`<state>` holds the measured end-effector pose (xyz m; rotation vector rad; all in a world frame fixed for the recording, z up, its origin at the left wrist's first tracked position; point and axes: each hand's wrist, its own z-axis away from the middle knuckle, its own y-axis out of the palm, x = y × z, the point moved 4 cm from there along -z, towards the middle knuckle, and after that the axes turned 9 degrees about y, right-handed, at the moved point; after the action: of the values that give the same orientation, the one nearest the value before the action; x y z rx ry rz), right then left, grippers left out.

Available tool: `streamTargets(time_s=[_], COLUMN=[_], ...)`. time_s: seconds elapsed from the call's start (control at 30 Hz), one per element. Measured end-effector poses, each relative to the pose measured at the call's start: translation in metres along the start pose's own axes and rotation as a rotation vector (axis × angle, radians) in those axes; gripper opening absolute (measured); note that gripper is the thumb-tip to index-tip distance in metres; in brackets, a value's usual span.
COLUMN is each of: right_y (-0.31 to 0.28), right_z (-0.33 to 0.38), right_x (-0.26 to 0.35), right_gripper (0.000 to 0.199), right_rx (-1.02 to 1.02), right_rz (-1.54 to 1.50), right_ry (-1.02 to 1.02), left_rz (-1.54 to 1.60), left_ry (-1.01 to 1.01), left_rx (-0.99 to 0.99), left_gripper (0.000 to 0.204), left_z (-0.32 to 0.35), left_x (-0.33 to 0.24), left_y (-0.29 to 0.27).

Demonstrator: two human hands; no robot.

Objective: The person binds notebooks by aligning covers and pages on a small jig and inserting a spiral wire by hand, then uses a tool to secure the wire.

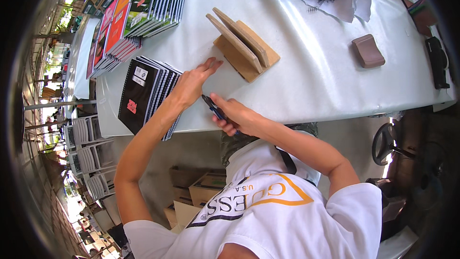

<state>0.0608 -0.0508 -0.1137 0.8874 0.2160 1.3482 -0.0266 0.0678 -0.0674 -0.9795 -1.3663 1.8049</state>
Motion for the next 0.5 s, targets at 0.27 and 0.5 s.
streamTargets(time_s=[0.27, 0.5], right_y=[-0.034, -0.101], right_z=[0.062, 0.123], right_x=[0.005, 0.025], right_gripper=[0.059, 0.039], right_rx=[-0.164, -0.644], right_rz=[0.238, 0.54], right_ry=[-0.169, -0.825], left_rz=[1.089, 1.053], left_ry=[-0.294, -0.071], left_rx=[-0.478, -0.643], left_gripper=[0.075, 0.071], left_z=[-0.001, -0.034], left_x=[0.021, -0.021], left_y=[-0.007, -0.102])
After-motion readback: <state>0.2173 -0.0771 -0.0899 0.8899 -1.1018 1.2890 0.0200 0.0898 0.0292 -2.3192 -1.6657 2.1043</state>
